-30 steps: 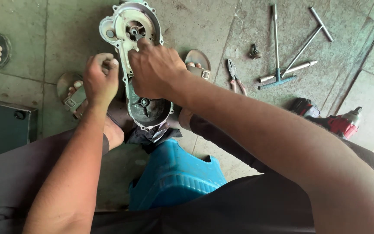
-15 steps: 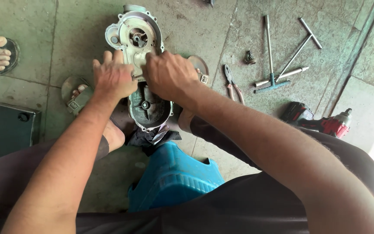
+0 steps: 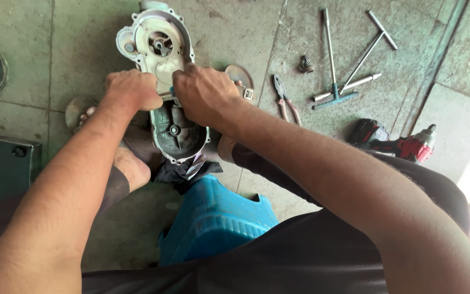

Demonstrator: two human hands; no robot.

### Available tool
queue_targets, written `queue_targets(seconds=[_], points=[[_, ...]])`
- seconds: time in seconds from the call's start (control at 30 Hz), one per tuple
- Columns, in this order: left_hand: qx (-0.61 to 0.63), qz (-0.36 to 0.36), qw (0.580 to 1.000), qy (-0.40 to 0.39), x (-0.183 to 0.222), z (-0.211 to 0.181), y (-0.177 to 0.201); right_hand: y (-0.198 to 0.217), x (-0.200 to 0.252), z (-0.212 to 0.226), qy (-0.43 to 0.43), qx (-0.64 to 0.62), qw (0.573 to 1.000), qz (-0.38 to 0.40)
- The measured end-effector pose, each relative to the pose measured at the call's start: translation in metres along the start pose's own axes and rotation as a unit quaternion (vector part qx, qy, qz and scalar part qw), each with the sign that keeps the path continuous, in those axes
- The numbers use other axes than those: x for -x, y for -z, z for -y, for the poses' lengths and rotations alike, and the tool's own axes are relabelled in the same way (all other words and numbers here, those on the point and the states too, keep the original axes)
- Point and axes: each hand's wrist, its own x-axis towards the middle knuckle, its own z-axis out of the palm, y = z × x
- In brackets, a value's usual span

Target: Dismantling and cleaning a motorcycle engine housing using various hand tools.

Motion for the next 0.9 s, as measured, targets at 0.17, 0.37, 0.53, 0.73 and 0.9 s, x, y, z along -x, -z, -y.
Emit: queue_targets(seconds=[0.17,0.37,0.53,0.73,0.9], points=[[0.025,-0.061,0.997,0.030,-0.010,0.002,-0.030,0.001,0.000,-0.005,0.086,-0.001,0.988,-0.128],[-0.015,-0.136,0.991,0.010,-0.008,0.004,-0.049,0.018,0.004,-0.012,0.065,0.007,0.990,-0.128],[-0.026,-0.080,0.996,0.022,0.004,-0.012,-0.023,0.027,0.002,-0.027,0.018,-0.038,0.992,-0.117],[-0.065,-0.162,0.985,0.014,-0.006,-0.022,-0.047,0.033,-0.010,-0.047,-0.007,-0.010,0.985,-0.172],[-0.057,-0.157,0.985,0.043,-0.018,-0.026,-0.054,0.051,-0.009,-0.071,-0.019,0.026,0.984,-0.178]])
